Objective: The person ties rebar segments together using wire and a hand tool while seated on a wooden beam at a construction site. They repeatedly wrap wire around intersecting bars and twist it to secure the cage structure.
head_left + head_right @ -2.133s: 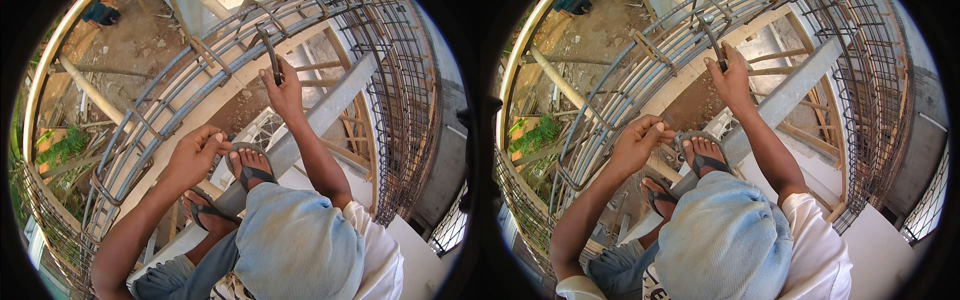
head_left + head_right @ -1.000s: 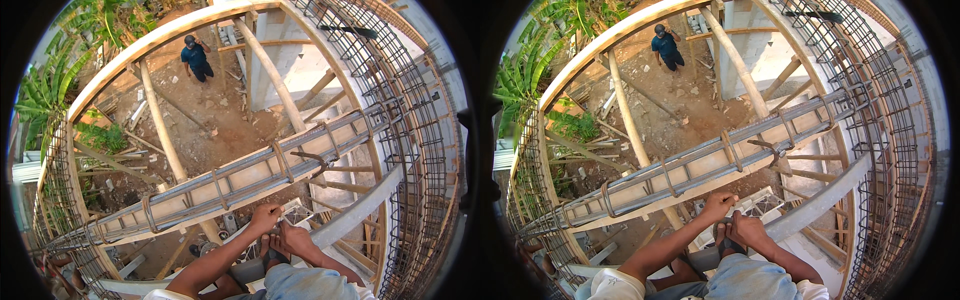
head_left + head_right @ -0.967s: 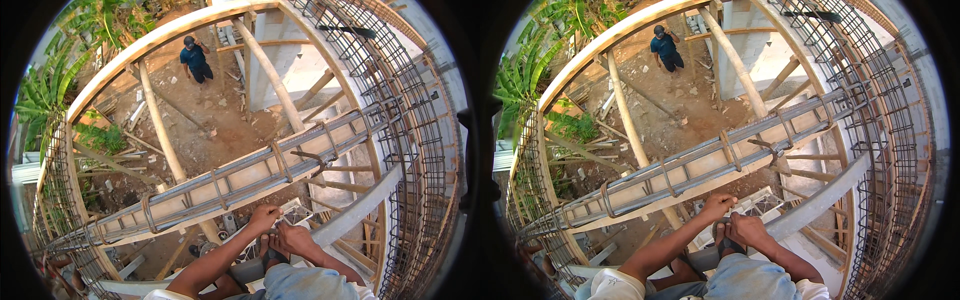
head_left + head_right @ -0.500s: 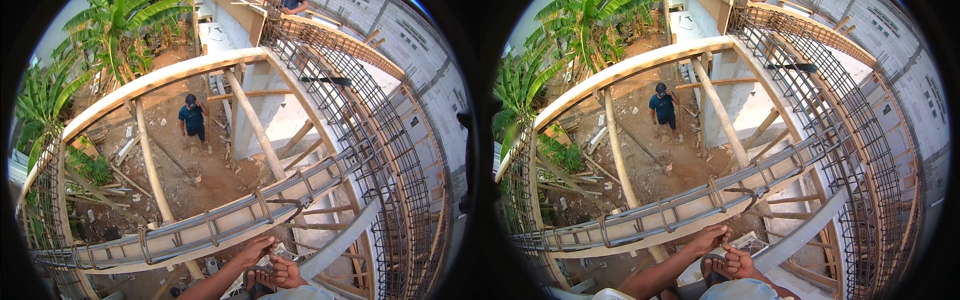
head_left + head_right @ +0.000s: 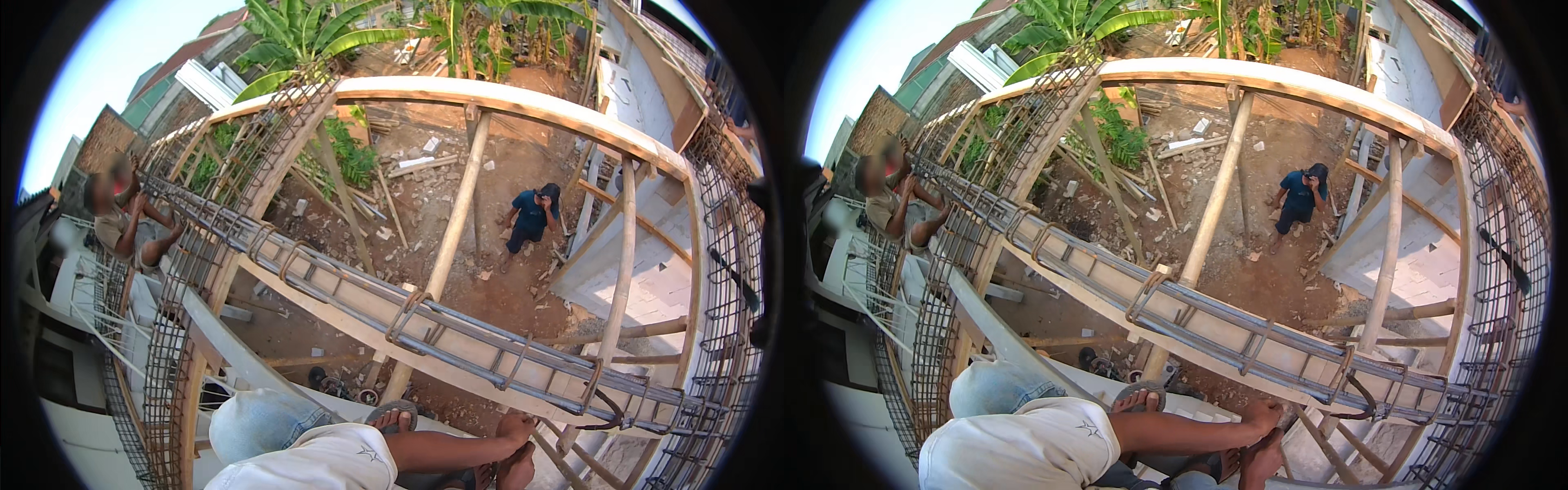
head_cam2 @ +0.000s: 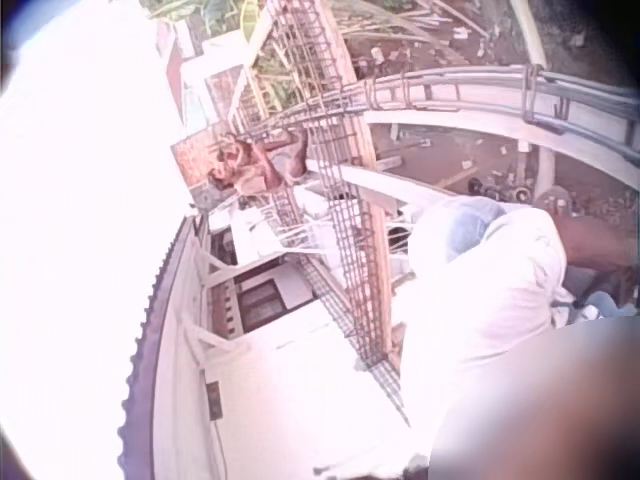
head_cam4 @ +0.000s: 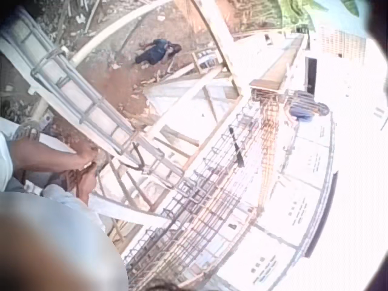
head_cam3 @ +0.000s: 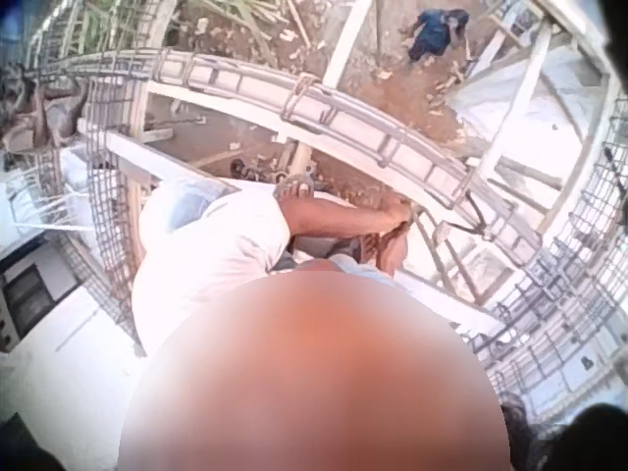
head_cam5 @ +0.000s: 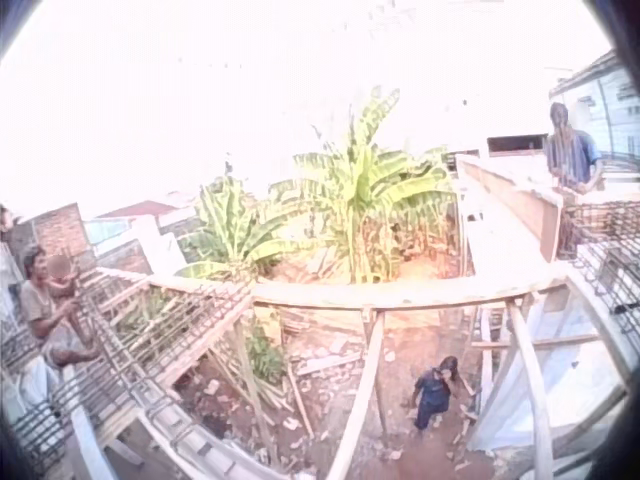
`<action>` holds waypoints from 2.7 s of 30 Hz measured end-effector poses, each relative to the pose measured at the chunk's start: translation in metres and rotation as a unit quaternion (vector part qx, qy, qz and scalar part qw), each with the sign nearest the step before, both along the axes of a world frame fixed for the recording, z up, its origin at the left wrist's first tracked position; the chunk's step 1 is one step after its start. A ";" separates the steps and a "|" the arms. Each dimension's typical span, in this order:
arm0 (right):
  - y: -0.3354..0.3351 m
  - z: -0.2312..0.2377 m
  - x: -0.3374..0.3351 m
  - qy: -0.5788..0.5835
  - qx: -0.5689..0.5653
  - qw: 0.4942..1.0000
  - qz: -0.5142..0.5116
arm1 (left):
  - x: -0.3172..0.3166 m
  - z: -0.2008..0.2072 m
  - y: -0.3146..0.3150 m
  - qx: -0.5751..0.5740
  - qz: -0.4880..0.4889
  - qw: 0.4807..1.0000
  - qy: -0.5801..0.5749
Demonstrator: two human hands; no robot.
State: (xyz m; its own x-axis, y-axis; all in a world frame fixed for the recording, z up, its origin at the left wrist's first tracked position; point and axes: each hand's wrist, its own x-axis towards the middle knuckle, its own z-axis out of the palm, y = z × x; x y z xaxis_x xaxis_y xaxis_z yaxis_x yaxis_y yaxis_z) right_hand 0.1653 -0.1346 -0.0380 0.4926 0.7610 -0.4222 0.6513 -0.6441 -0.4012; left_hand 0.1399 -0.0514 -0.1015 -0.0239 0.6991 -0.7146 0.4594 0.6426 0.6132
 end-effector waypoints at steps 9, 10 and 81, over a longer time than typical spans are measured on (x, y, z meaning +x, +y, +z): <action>-0.003 -0.008 0.019 0.245 0.073 0.954 -0.157 | 0.002 -0.022 0.012 -0.252 0.064 0.916 -0.306; -0.001 -0.001 0.022 0.376 0.030 0.865 -0.332 | 0.001 -0.022 0.015 -0.272 0.088 0.885 -0.367; 0.044 0.020 0.046 0.697 0.073 0.543 -0.463 | -0.019 -0.007 0.060 -0.294 0.098 0.763 -0.568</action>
